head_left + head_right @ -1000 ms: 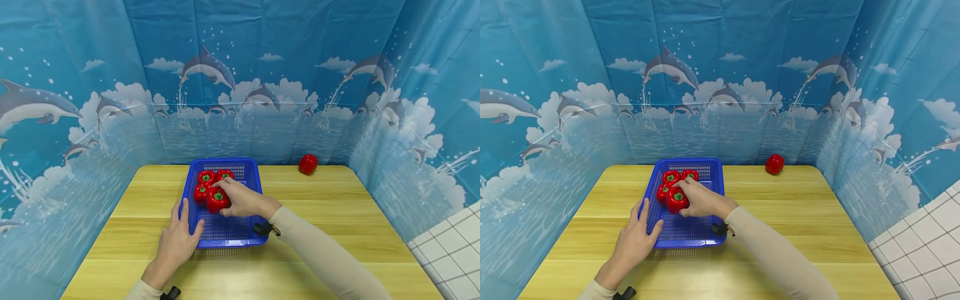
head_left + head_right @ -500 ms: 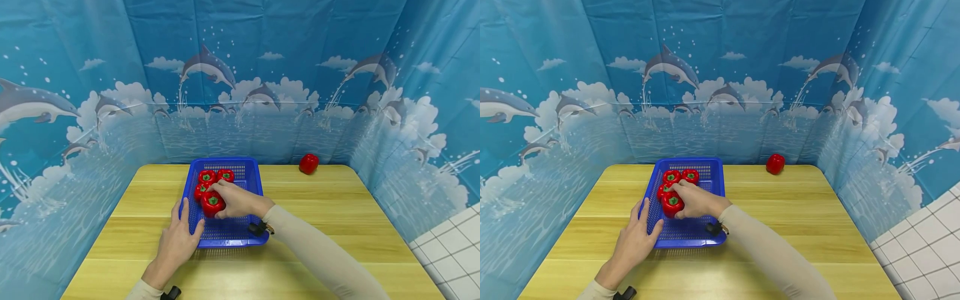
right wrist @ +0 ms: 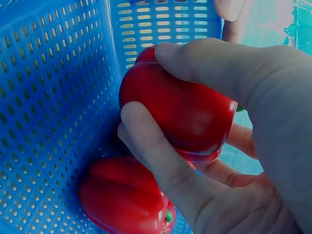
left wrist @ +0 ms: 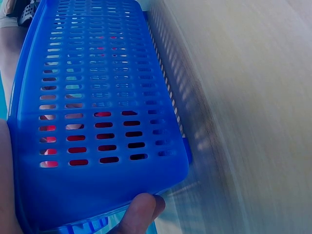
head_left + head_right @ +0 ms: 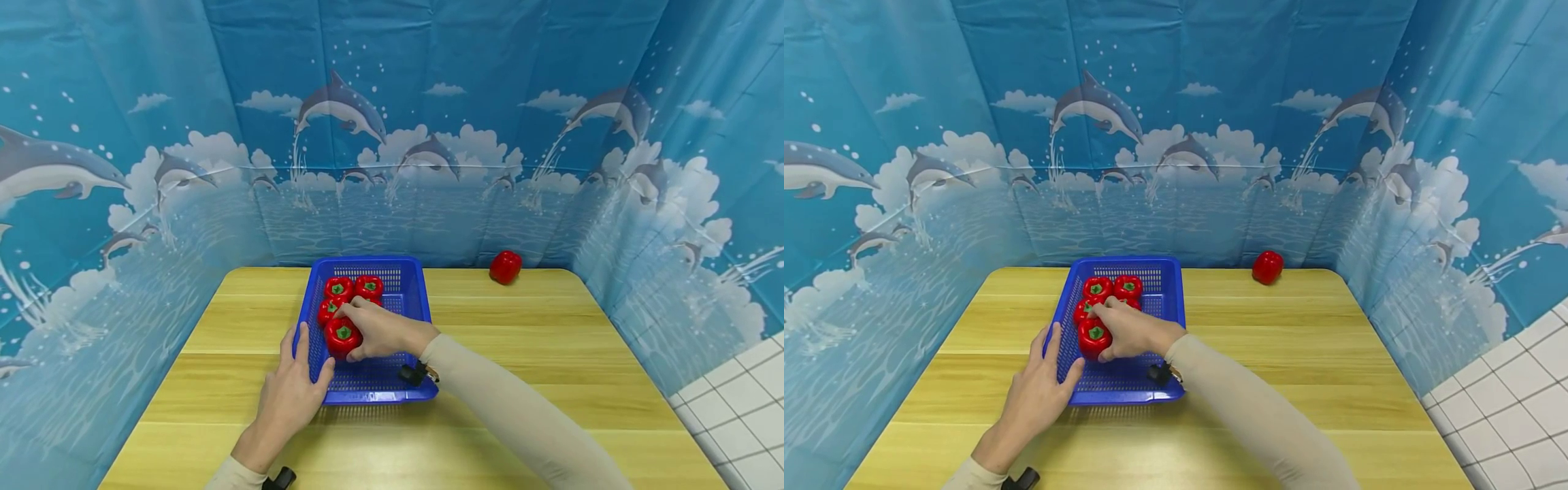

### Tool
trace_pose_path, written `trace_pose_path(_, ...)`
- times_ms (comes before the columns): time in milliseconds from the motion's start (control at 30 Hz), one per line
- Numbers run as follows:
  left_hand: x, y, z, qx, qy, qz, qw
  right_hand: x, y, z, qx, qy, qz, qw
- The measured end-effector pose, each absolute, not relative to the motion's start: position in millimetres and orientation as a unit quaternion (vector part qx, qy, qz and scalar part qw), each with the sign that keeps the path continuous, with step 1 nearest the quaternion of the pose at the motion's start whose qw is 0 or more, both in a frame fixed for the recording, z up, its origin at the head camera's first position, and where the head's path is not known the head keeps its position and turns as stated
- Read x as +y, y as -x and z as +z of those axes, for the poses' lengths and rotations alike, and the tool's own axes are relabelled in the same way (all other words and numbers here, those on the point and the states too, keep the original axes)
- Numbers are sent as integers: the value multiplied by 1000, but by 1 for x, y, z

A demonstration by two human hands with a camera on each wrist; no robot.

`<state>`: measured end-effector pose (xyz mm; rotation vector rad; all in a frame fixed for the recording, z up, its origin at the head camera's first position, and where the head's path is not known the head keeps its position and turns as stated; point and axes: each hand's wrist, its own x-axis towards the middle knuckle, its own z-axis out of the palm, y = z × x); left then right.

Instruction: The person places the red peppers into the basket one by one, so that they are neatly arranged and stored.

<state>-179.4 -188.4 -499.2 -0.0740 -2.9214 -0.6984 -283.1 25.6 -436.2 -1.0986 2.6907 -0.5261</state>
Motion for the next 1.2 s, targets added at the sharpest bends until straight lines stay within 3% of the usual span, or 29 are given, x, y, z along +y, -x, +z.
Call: trace_pose_path(1200, -187, 177, -497, -968, 16, -248, 47, 16, 284, -447, 913, 355, -170, 104)
